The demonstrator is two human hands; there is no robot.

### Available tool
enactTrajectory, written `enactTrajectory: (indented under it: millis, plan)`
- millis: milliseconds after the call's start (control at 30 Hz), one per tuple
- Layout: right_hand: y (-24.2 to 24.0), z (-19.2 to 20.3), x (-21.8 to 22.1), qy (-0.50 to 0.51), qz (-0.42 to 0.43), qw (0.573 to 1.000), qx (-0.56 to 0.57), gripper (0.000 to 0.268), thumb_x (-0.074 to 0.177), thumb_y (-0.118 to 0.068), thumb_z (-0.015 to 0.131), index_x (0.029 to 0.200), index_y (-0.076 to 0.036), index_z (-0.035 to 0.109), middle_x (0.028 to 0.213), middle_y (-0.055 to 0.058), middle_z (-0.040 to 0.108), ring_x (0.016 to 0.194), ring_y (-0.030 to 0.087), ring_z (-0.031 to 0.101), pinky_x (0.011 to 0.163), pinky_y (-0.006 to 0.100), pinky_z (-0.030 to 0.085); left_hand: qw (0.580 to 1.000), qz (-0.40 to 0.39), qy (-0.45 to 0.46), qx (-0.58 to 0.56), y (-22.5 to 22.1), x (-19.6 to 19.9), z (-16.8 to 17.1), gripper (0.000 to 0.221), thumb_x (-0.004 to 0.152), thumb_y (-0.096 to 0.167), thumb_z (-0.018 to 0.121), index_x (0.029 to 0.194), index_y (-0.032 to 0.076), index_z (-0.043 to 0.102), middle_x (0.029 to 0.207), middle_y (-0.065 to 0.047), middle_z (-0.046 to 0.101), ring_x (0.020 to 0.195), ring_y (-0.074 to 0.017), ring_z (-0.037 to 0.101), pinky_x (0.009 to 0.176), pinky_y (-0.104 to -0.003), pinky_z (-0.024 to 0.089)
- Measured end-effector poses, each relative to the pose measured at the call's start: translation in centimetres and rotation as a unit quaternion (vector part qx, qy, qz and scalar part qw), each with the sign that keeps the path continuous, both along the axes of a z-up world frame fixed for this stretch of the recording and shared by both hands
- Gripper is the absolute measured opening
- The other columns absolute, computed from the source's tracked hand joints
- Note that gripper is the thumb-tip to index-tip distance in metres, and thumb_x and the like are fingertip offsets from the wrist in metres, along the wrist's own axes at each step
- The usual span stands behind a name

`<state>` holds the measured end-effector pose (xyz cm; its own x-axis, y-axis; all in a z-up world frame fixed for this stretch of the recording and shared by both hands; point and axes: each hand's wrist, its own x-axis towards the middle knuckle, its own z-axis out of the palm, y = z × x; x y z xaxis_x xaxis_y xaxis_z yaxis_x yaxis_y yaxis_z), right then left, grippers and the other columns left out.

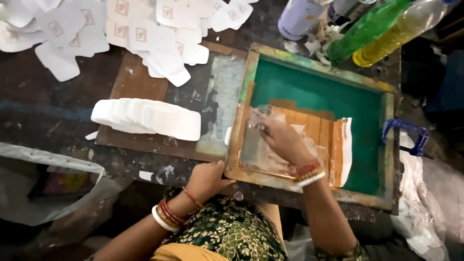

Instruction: The recorder is performing screen printing on small white card stock pieces using a manual screen frame and squeegee.

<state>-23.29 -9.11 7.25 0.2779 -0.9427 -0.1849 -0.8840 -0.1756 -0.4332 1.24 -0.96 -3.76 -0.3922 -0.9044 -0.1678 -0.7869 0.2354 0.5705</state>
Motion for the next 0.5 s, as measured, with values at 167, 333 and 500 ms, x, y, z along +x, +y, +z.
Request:
enactTrajectory:
  millis: [167, 333, 500]
  plan:
    - [0.1, -4.4, 0.4, -0.129, 0.034, 0.977, -0.164, 0.044, 0.081, 0.001, 0.058, 0.123, -0.005, 0.070, 0.112, 0.021, 0.073, 0.098, 0.038, 0.071, 0.086, 0.045, 0.057, 0.999, -0.029, 0.009, -0.033, -0.4, 0.4, 0.8, 0.051, 0.076, 0.055, 0.081, 0.080, 0.008, 0.064, 0.067, -0.017, 0.069, 0.067, -0.0376, 0.070, 0.061, -0.050, 0.054]
    - [9.8, -4.6, 2.4, -0.105, 0.025, 0.980, -0.170, 0.037, 0.080, -0.001, 0.068, 0.116, -0.007, 0.072, 0.113, 0.017, 0.074, 0.104, 0.035, 0.072, 0.089, 0.043, 0.057, 0.999, -0.003, 0.024, -0.032, 0.2, 0.3, -0.8, 0.050, 0.076, 0.057, 0.080, 0.081, 0.009, 0.066, 0.067, -0.014, 0.069, 0.066, -0.0344, 0.070, 0.060, -0.047, 0.055]
    - [12.6, -3.8, 2.5, -0.131, -0.007, 0.977, -0.166, 0.039, 0.082, 0.002, 0.066, 0.120, -0.004, 0.072, 0.117, 0.020, 0.074, 0.109, 0.037, 0.070, 0.092, 0.043, 0.056, 0.996, 0.073, 0.042, 0.031, -0.1, 0.3, 1.3, 0.055, 0.066, 0.054, 0.089, 0.096, 0.011, 0.074, 0.078, -0.016, 0.072, 0.067, -0.0373, 0.070, 0.060, -0.048, 0.053]
